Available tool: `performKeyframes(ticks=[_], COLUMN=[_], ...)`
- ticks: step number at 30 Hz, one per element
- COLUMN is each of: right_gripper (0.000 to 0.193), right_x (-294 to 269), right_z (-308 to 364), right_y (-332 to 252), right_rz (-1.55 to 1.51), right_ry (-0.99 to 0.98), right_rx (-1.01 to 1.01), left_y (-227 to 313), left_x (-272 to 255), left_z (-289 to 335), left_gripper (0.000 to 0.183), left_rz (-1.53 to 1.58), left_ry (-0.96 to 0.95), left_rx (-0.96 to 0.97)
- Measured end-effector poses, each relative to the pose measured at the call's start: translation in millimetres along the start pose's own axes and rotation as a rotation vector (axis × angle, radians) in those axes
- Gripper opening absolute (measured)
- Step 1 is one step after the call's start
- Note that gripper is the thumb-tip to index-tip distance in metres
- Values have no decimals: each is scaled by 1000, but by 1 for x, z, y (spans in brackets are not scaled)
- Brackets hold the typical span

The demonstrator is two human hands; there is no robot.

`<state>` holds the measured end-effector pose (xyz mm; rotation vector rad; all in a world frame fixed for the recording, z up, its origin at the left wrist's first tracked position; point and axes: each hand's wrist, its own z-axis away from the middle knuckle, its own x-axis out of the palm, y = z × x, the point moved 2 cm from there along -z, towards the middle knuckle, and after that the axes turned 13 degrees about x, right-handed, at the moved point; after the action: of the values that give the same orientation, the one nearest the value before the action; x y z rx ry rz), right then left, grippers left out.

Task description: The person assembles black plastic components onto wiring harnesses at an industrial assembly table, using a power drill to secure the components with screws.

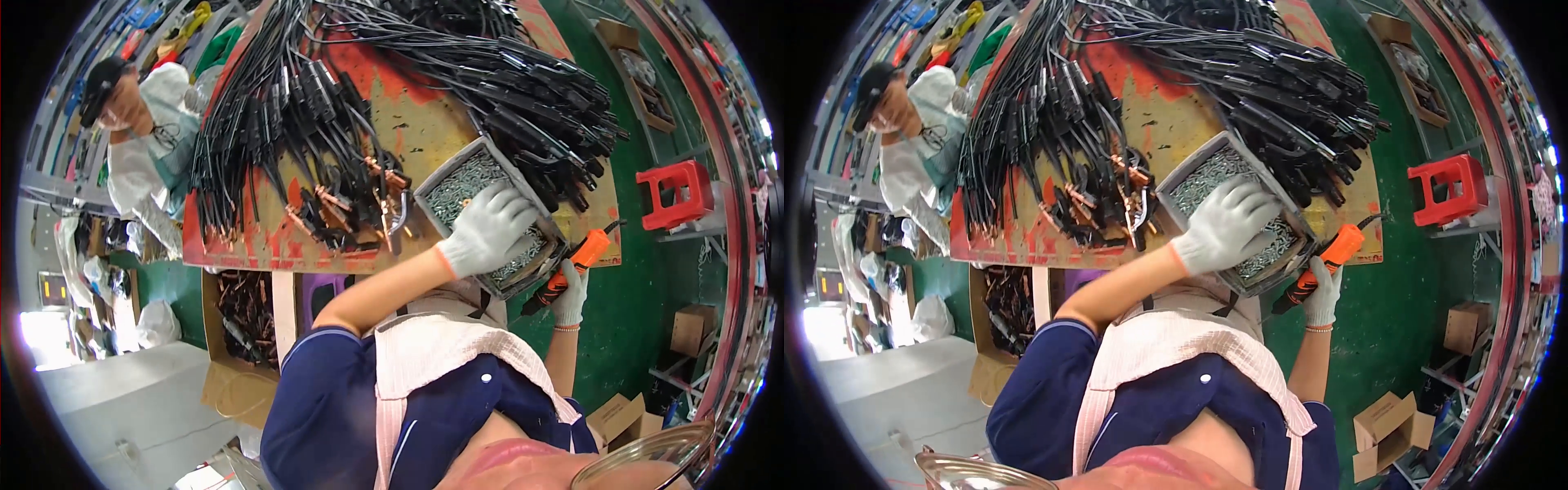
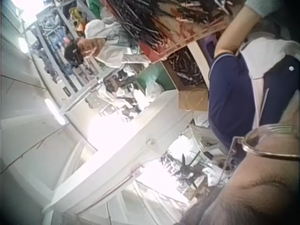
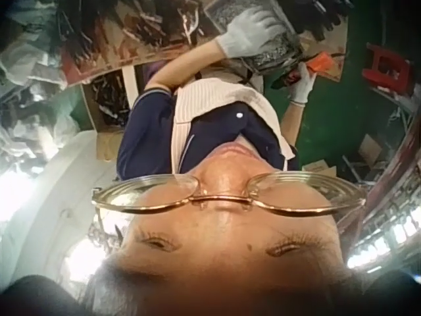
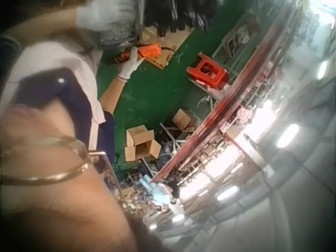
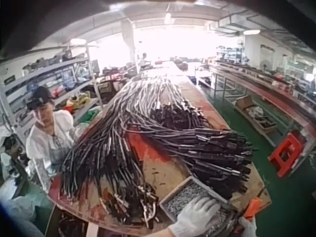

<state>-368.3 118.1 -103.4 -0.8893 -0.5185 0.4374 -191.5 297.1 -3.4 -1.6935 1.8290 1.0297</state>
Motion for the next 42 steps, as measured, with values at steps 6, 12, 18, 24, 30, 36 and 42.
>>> performKeyframes(ticks=[6, 12, 18, 24, 30, 36, 42], right_gripper=[34, 37, 45, 65, 93, 86, 61], right_x=[14, 23, 43, 104, 209, 218, 263], right_z=[21, 58, 81, 117, 41, 5, 13], right_y=[-2, 17, -14, -100, -65, -66, -106], right_rz=[62, 114, 307, 499, 1195, 1407, 1188], right_ry=[-10, -89, 42, -146, -571, -435, -376], right_rx=[-48, -44, -120, -371, -531, -596, -773], left_y=[31, 39, 26, -11, -37, -50, -59], left_x=[-8, -20, -32, -80, -77, -71, -133], left_z=[93, 109, 103, 124, 126, 133, 126], left_gripper=[25, 20, 17, 24, 33, 27, 19], left_rz=[-3, -116, -128, -344, -374, -274, 22], left_ry=[-78, -70, -133, 155, -275, -163, -7], left_rx=[-122, -10, 8, -352, -607, -568, -688])
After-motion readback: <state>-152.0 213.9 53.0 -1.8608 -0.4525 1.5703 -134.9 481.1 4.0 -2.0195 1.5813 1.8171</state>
